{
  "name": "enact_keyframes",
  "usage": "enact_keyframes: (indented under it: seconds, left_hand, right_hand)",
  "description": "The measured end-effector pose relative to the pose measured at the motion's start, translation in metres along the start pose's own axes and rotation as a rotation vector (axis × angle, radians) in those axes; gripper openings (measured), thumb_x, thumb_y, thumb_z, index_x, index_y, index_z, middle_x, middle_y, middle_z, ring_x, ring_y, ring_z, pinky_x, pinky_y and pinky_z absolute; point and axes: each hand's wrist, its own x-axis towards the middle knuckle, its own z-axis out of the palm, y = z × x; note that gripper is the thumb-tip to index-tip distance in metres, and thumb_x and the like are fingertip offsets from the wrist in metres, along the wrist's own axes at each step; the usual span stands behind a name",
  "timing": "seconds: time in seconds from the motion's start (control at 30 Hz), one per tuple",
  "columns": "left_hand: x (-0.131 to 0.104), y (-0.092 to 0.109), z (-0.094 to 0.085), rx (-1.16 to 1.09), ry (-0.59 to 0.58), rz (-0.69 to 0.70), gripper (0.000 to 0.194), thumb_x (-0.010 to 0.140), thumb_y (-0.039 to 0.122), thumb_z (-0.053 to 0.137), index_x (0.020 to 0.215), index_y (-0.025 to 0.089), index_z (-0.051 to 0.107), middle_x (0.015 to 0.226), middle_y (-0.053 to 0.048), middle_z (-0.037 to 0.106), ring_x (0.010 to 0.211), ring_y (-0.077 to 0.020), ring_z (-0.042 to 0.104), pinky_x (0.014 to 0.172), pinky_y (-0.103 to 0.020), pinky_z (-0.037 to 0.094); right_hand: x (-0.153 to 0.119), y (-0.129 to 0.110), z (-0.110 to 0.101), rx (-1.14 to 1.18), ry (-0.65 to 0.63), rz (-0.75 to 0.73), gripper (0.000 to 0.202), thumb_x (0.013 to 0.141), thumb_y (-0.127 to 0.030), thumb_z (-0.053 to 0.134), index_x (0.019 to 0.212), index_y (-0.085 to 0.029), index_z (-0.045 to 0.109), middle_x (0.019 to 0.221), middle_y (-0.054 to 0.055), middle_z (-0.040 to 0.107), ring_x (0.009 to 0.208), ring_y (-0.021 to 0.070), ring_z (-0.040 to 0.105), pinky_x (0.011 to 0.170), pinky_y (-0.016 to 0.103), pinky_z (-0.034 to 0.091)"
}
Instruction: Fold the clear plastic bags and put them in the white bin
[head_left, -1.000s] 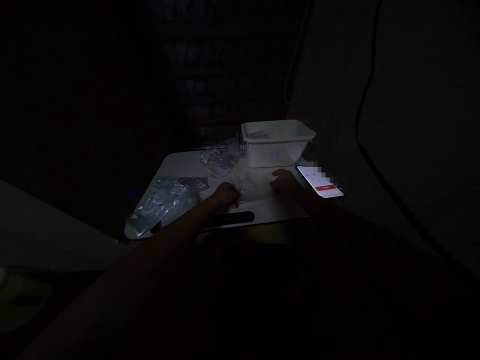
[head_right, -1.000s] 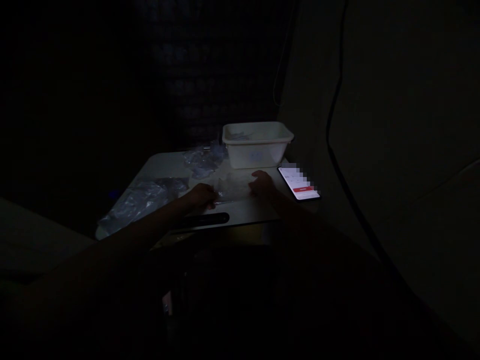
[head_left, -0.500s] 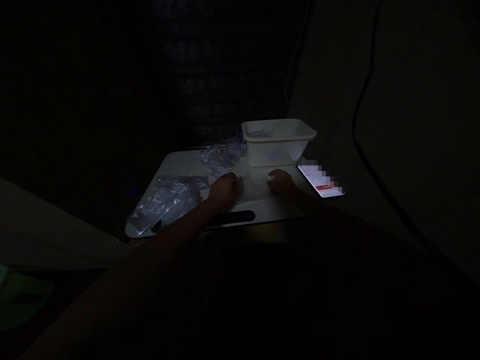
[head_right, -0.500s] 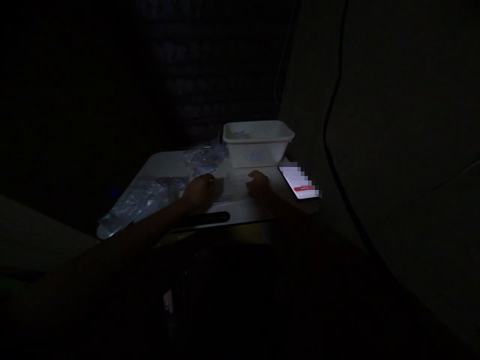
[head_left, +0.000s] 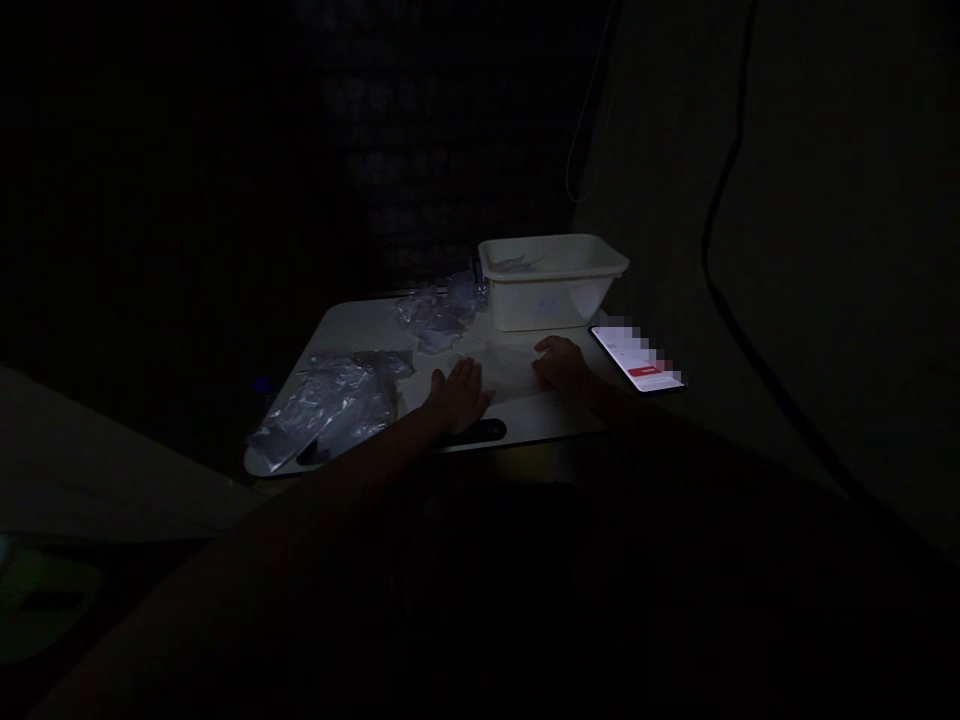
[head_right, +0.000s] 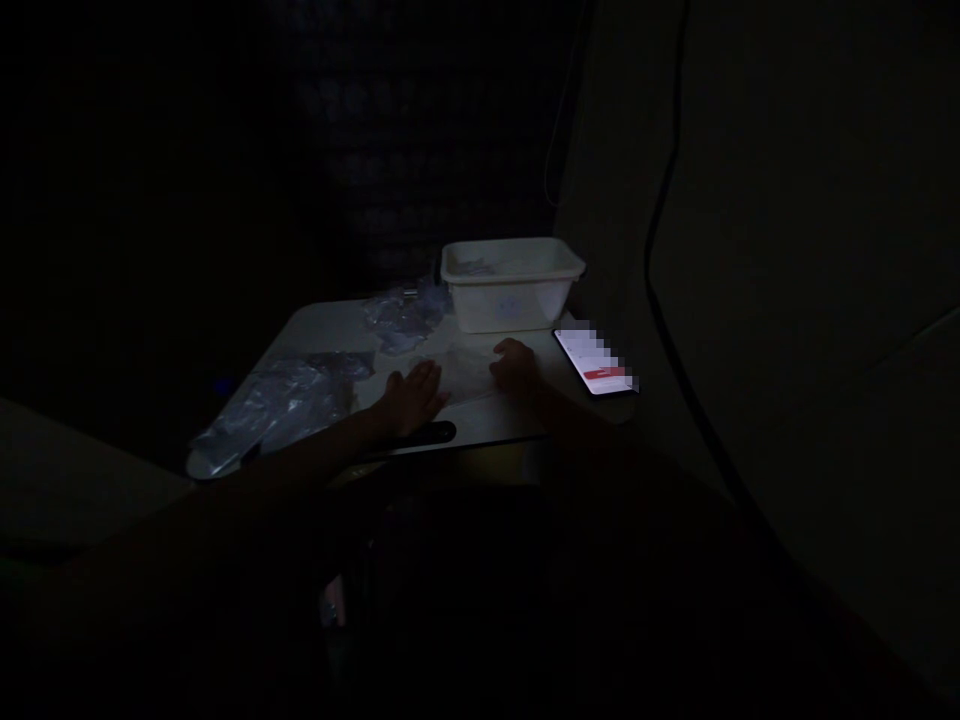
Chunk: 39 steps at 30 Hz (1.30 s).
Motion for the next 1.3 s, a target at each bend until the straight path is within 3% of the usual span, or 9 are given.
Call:
enact_keyframes:
  seconds: [0.13,0.2,0.33,0.43,0.67,1.3]
  left_hand:
    - [0.0,0.002,-0.003,-0.006,-0.017,-0.009,0.057,0.081,0.039,0.015,0.125,0.004,0.018,0.132,-0.017,0.014,0.121,-0.0257,0.008,0.089,-0.048,0.017]
    - [-0.001,0.003,-0.004,-0.01,-0.021,-0.012,0.057,0.08,0.04,0.015,0.125,0.004,0.018,0.132,-0.017,0.014,0.121,-0.0259,0.008,0.089,-0.048,0.017]
    - [-0.002,0.004,-0.005,-0.011,-0.028,-0.01,0.057,0.08,0.039,0.015,0.125,0.004,0.018,0.132,-0.018,0.013,0.121,-0.0258,0.007,0.089,-0.049,0.016]
    - [-0.001,0.004,-0.006,-0.02,-0.033,0.003,0.053,0.08,0.037,0.017,0.125,0.009,0.019,0.132,-0.015,0.013,0.121,-0.0257,0.008,0.088,-0.05,0.017]
    - [0.001,0.006,-0.007,0.018,-0.054,-0.039,0.054,0.08,0.036,0.016,0.126,0.008,0.015,0.133,-0.015,0.013,0.121,-0.0249,0.008,0.089,-0.048,0.017]
    - [0.002,0.006,-0.008,0.069,-0.106,-0.066,0.062,0.08,0.044,0.01,0.126,0.003,0.013,0.133,-0.016,0.009,0.121,-0.0251,0.006,0.089,-0.047,0.019]
  right_hand:
    - [-0.002,-0.003,-0.009,-0.23,0.154,-0.199,0.029,0.064,-0.018,0.045,0.091,-0.013,0.054,0.092,0.011,0.055,0.083,0.0222,0.051,0.072,0.033,0.04]
    - [-0.005,-0.009,-0.008,-0.283,0.17,-0.343,0.031,0.07,-0.019,0.038,0.096,-0.011,0.052,0.1,0.013,0.052,0.091,0.023,0.048,0.078,0.034,0.038]
    - [-0.016,-0.026,0.011,-0.31,0.038,-0.683,0.039,0.078,-0.022,0.027,0.11,-0.007,0.044,0.115,0.014,0.045,0.108,0.0198,0.037,0.091,0.032,0.029]
    - [-0.023,-0.032,0.031,-0.345,-0.033,-0.807,0.046,0.08,-0.03,0.024,0.116,-0.004,0.038,0.124,0.015,0.034,0.116,0.0194,0.026,0.095,0.033,0.021]
    - [-0.026,-0.024,0.047,-0.507,-0.1,-0.738,0.049,0.082,-0.036,0.017,0.119,-0.008,0.033,0.127,0.014,0.03,0.117,0.0215,0.024,0.092,0.042,0.021]
    - [-0.019,0.007,0.026,-0.726,0.017,-0.691,0.047,0.083,-0.034,0.013,0.115,-0.009,0.037,0.125,0.016,0.033,0.114,0.0247,0.029,0.087,0.049,0.023]
